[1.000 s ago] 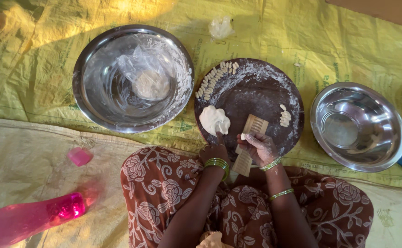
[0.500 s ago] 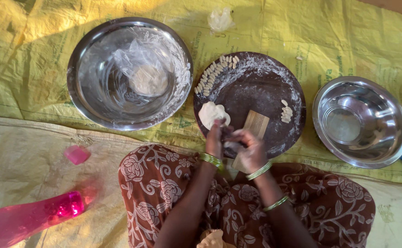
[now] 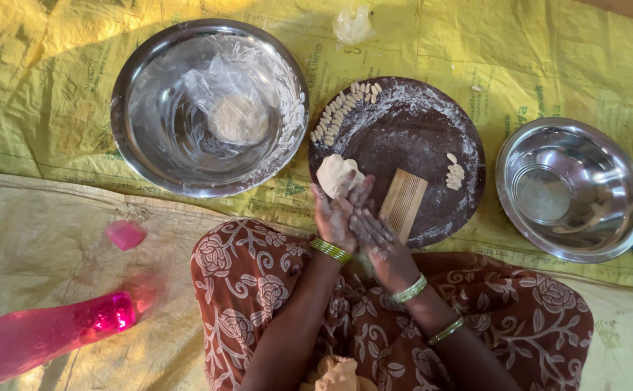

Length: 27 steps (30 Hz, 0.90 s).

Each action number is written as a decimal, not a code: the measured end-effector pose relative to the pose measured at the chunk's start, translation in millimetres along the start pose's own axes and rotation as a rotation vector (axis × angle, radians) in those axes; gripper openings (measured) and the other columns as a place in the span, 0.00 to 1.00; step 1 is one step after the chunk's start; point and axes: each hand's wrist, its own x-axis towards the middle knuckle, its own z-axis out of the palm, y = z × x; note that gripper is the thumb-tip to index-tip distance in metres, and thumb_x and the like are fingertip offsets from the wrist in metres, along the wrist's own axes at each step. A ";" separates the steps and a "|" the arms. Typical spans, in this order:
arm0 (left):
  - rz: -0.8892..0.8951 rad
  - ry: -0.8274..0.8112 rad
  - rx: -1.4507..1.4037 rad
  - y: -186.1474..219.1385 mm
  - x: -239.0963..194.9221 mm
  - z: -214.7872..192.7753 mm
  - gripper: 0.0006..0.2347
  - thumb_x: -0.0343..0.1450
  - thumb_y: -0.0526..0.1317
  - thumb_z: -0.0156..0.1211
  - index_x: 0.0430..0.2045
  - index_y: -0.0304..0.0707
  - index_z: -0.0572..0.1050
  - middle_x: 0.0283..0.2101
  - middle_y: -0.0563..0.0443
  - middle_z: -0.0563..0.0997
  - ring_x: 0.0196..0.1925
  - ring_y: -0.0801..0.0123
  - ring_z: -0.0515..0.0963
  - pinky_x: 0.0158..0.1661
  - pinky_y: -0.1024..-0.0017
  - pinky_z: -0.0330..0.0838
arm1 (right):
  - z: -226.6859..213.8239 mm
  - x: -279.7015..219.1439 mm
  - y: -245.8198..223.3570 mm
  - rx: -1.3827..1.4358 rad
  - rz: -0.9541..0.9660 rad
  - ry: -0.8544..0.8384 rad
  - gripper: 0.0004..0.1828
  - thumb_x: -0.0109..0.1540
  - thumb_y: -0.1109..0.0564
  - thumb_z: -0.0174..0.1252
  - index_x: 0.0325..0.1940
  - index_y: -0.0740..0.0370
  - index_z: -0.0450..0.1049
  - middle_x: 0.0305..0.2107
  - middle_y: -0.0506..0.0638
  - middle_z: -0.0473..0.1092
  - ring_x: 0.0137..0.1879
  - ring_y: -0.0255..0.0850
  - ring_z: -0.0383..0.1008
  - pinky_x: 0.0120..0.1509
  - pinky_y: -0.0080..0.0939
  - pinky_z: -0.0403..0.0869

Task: The person sits on the floor and uses a wooden tool to press and cut small pieces of dough from a larger lump on a round board. They roll the pieces into balls and place them on the board.

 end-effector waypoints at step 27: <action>-0.125 -0.546 -0.634 -23.4 -2.9 -43.1 0.48 0.69 0.80 0.28 0.80 0.48 0.42 0.82 0.35 0.50 0.75 0.41 0.63 0.54 0.48 0.77 | -5.6 -15.2 -6.3 -0.090 0.012 0.178 0.31 0.63 0.61 0.59 0.70 0.42 0.67 0.74 0.37 0.54 0.84 0.39 0.41 0.84 0.69 0.44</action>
